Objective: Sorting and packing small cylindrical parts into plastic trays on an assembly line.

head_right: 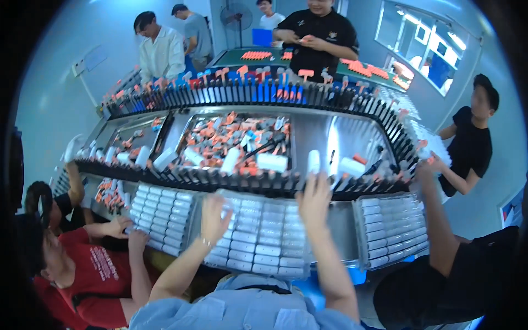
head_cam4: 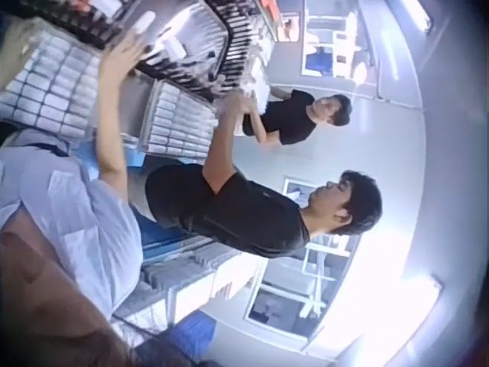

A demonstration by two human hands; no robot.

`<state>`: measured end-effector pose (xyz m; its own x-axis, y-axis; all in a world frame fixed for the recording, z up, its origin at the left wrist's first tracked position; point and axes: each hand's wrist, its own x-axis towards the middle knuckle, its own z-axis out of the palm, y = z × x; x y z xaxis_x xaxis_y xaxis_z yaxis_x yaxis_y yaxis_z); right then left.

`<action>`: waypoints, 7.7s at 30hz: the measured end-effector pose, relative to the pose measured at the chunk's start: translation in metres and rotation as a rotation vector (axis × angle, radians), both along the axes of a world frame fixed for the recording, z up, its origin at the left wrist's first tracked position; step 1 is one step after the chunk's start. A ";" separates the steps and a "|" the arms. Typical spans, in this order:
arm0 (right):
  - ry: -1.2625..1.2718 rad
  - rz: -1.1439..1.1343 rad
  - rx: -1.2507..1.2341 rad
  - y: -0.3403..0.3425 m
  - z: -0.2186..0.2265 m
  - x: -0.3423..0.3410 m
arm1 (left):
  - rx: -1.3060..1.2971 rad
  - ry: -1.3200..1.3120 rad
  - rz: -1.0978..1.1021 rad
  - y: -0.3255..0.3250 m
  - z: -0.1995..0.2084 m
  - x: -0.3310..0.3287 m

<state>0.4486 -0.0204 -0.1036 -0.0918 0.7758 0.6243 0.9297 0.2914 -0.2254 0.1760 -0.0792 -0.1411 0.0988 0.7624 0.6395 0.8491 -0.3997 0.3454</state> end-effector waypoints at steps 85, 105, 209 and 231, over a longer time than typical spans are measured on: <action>-0.201 0.433 -0.728 -0.125 -0.083 0.034 | -0.278 -0.339 -0.310 0.038 0.052 0.057; 0.364 0.432 -0.697 -0.112 -0.060 0.075 | -0.447 0.219 0.260 0.151 0.084 0.084; -0.250 0.452 -0.625 -0.113 -0.075 -0.033 | -0.352 -0.321 -0.134 0.031 0.018 0.034; 0.547 -0.150 -0.147 0.020 0.037 0.038 | -0.333 -0.047 0.252 0.141 0.053 0.057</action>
